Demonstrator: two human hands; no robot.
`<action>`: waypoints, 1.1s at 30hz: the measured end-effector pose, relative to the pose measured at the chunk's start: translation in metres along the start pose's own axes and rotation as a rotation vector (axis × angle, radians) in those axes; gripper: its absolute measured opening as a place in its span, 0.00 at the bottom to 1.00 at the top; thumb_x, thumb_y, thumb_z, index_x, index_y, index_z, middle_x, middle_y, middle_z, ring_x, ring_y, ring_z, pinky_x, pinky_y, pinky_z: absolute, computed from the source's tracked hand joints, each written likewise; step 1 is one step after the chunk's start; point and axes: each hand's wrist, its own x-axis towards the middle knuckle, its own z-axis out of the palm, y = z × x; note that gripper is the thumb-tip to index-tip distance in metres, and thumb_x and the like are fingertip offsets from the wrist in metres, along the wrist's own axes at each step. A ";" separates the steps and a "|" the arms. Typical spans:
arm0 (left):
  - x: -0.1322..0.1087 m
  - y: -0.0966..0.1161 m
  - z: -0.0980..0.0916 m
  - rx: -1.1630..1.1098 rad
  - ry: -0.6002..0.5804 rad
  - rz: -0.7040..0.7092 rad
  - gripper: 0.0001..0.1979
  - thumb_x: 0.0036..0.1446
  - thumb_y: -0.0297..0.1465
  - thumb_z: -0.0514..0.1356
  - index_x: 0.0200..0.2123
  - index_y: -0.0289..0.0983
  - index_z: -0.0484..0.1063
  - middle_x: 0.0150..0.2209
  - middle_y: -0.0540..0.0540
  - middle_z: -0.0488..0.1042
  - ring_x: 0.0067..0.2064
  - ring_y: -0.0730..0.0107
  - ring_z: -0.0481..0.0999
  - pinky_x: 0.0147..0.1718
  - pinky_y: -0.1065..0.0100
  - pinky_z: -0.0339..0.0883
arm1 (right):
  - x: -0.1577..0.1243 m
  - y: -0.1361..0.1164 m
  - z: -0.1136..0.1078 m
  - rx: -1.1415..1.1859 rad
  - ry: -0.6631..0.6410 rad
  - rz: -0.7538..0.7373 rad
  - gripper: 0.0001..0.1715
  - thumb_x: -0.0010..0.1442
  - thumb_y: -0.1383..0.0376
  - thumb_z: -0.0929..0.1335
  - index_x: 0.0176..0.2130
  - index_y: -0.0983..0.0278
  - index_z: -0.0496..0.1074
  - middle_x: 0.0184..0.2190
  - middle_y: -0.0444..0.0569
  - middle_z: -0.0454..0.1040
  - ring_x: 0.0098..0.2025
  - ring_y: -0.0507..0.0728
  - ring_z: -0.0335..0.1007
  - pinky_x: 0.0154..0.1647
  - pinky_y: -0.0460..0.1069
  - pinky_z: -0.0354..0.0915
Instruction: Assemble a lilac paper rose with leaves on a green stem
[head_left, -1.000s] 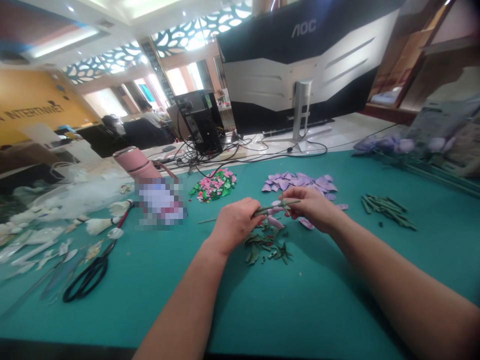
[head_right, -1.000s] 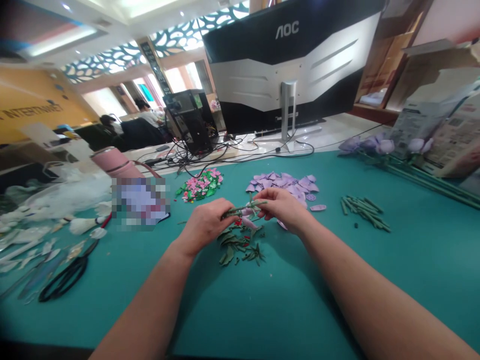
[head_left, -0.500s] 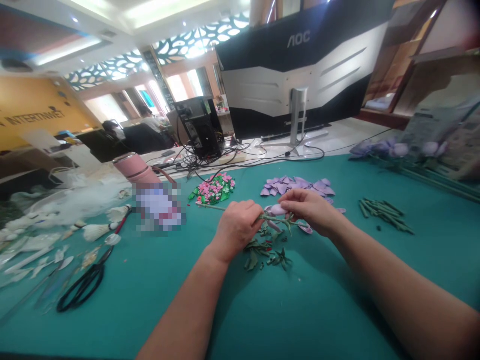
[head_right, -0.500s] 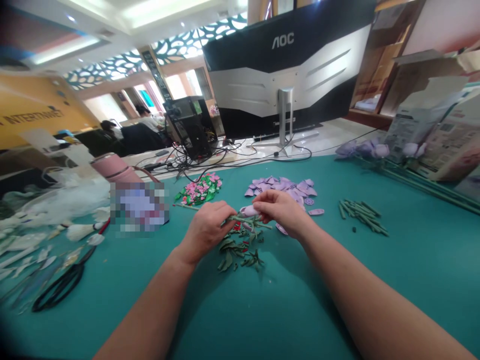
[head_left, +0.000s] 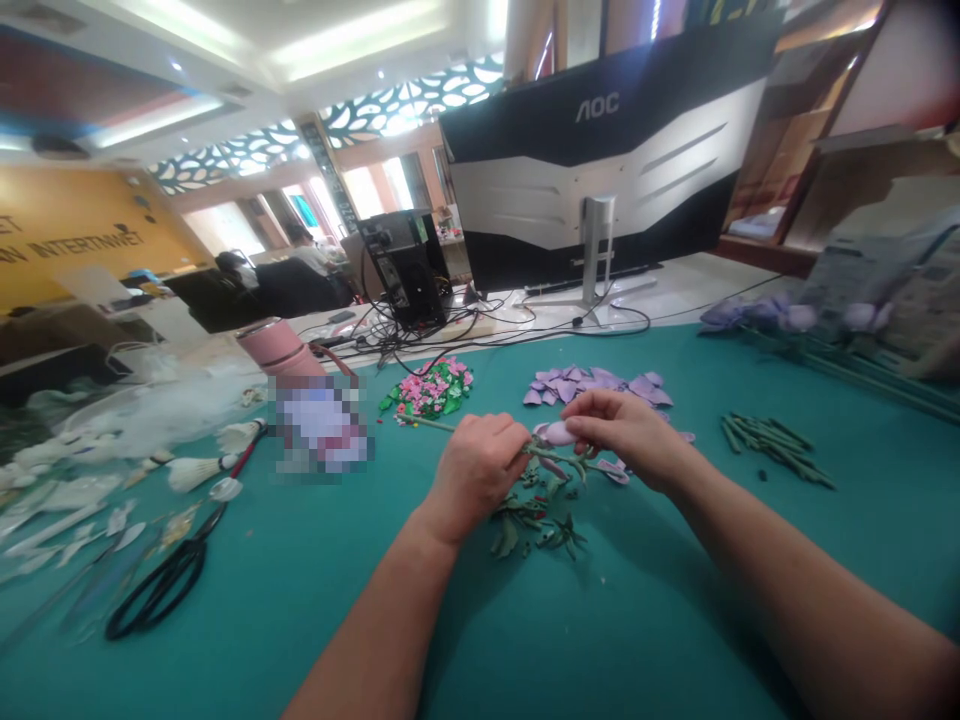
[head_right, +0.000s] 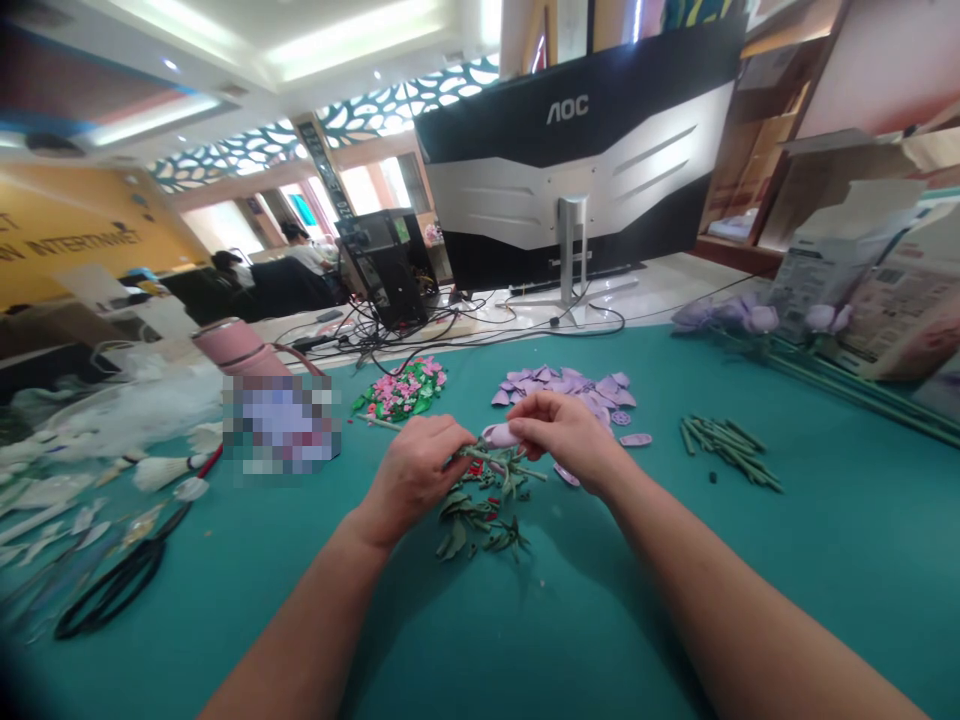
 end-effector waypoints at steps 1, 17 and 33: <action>0.000 0.000 0.000 0.000 0.006 0.003 0.11 0.66 0.34 0.54 0.34 0.36 0.73 0.32 0.46 0.73 0.36 0.65 0.71 0.37 0.64 0.56 | 0.000 0.000 0.000 -0.004 0.001 -0.007 0.16 0.46 0.59 0.76 0.33 0.64 0.73 0.25 0.43 0.75 0.24 0.49 0.68 0.27 0.47 0.67; -0.002 0.001 -0.001 -0.017 0.077 0.037 0.11 0.66 0.33 0.55 0.34 0.36 0.73 0.32 0.46 0.74 0.36 0.64 0.71 0.36 0.64 0.56 | -0.005 -0.006 -0.001 -0.047 -0.005 -0.035 0.16 0.46 0.59 0.75 0.33 0.65 0.74 0.25 0.43 0.75 0.24 0.49 0.68 0.27 0.47 0.66; -0.006 0.005 -0.002 0.022 0.067 0.036 0.12 0.67 0.34 0.52 0.35 0.37 0.72 0.32 0.47 0.75 0.36 0.65 0.71 0.36 0.63 0.56 | -0.010 -0.006 -0.003 -0.145 0.000 -0.094 0.22 0.45 0.50 0.77 0.32 0.63 0.76 0.22 0.45 0.74 0.24 0.53 0.69 0.28 0.49 0.67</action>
